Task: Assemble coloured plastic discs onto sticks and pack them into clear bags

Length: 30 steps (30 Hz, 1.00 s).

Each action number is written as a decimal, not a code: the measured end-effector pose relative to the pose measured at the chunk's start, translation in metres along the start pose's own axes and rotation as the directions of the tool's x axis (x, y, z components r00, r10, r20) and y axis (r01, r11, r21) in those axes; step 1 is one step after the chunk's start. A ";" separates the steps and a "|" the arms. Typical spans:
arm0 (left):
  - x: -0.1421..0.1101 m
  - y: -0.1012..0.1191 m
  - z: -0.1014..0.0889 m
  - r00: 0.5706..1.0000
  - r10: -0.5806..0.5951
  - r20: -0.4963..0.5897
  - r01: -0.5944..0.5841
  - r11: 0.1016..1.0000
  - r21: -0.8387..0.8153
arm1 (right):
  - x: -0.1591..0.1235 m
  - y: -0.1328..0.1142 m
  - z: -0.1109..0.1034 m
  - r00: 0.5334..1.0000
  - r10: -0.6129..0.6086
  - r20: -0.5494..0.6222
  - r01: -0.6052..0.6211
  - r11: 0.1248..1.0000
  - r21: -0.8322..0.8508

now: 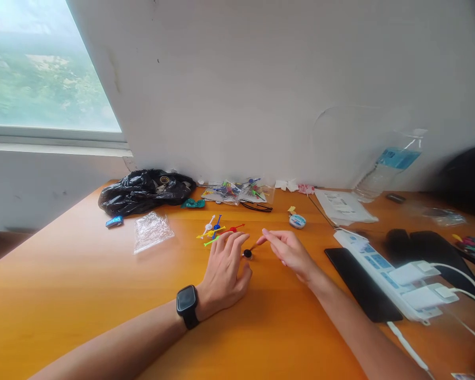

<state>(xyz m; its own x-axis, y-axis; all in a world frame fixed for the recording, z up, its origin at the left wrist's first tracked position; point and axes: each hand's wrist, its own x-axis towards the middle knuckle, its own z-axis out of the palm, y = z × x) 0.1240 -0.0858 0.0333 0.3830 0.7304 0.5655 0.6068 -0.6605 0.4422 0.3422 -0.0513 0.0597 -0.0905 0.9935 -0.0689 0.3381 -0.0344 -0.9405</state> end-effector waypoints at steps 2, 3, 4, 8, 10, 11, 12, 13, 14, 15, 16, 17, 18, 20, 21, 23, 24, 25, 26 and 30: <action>0.001 0.003 -0.002 1.000 0.008 -0.011 -0.008 1.000 -0.004 | 0.001 -0.001 -0.002 0.998 -0.025 -0.065 0.028 0.999 0.034; 0.003 0.005 -0.004 1.000 0.006 -0.016 -0.006 1.000 -0.001 | 0.003 0.001 -0.004 0.993 -0.030 -0.111 0.034 0.999 0.037; 0.006 0.005 -0.007 1.000 0.002 -0.026 -0.001 1.000 0.007 | 0.007 0.005 -0.007 0.988 -0.028 -0.153 0.034 0.999 0.037; 0.040 -0.016 -0.034 0.984 -0.042 -0.172 0.059 0.994 0.097 | 0.021 0.022 -0.020 0.967 -0.044 -0.253 0.045 0.999 0.001; 0.063 -0.042 -0.062 0.966 -0.063 -0.249 0.108 0.980 0.168 | 0.025 0.027 -0.024 0.962 -0.059 -0.268 0.054 0.998 -0.025; 0.073 -0.058 -0.078 0.961 -0.102 -0.258 0.155 0.968 0.196 | 0.026 0.028 -0.025 0.961 -0.064 -0.269 0.056 0.998 -0.035; 0.081 -0.074 -0.096 0.955 -0.155 -0.251 0.208 0.958 0.198 | 0.027 0.030 -0.025 0.961 -0.070 -0.266 0.061 0.997 -0.041; 0.087 -0.091 -0.115 0.953 -0.217 -0.213 0.255 0.952 0.170 | 0.027 0.031 -0.024 0.962 -0.079 -0.261 0.069 0.997 -0.046; 0.090 -0.107 -0.133 0.947 -0.270 -0.174 0.293 0.948 0.126 | 0.027 0.032 -0.023 0.962 -0.087 -0.257 0.077 0.996 -0.049; 0.090 -0.123 -0.150 0.945 -0.299 -0.135 0.314 0.943 0.110 | 0.028 0.033 -0.022 0.962 -0.095 -0.256 0.085 0.995 -0.051; 0.087 -0.137 -0.165 0.943 -0.323 -0.079 0.331 0.934 0.131 | 0.028 0.034 -0.021 0.962 -0.103 -0.255 0.092 0.994 -0.054; 0.083 -0.151 -0.178 0.936 -0.353 -0.003 0.348 0.921 0.172 | 0.029 0.036 -0.020 0.961 -0.112 -0.253 0.100 0.993 -0.060; 0.078 -0.164 -0.188 0.918 -0.388 0.081 0.367 0.909 0.200 | 0.029 0.038 -0.018 0.961 -0.121 -0.250 0.107 0.992 -0.067; 0.066 -0.187 -0.198 0.847 -0.462 0.263 0.399 0.879 0.261 | 0.031 0.043 -0.016 0.962 -0.135 -0.239 0.120 0.990 -0.079; 0.060 -0.198 -0.198 0.818 -0.482 0.314 0.397 0.868 0.297 | 0.032 0.045 -0.015 0.963 -0.137 -0.234 0.121 0.990 -0.078; 0.052 -0.217 -0.194 0.760 -0.512 0.401 0.392 0.853 0.346 | 0.034 0.049 -0.013 0.964 -0.129 -0.232 0.118 0.991 -0.061; 0.050 -0.224 -0.190 0.753 -0.524 0.398 0.395 0.844 0.363 | 0.034 0.051 -0.012 0.964 -0.124 -0.233 0.115 0.992 -0.049; 0.049 -0.229 -0.185 0.749 -0.534 0.393 0.398 0.836 0.377 | 0.035 0.052 -0.011 0.964 -0.120 -0.237 0.114 0.993 -0.039; 0.049 -0.232 -0.182 0.745 -0.544 0.386 0.406 0.829 0.385 | 0.035 0.052 -0.010 0.964 -0.118 -0.239 0.114 0.993 -0.032; 0.056 -0.218 -0.179 0.765 -0.523 0.375 0.426 0.848 0.314 | 0.033 0.051 -0.009 0.966 -0.118 -0.229 0.119 0.993 -0.009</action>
<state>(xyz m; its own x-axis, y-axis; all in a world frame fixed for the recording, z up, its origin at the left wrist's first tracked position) -0.1114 0.0682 0.0930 0.2367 0.9697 -0.0599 0.8968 -0.1943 0.3974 0.3652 -0.0191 0.0128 0.0877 0.9889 0.1203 0.3332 0.0847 -0.9390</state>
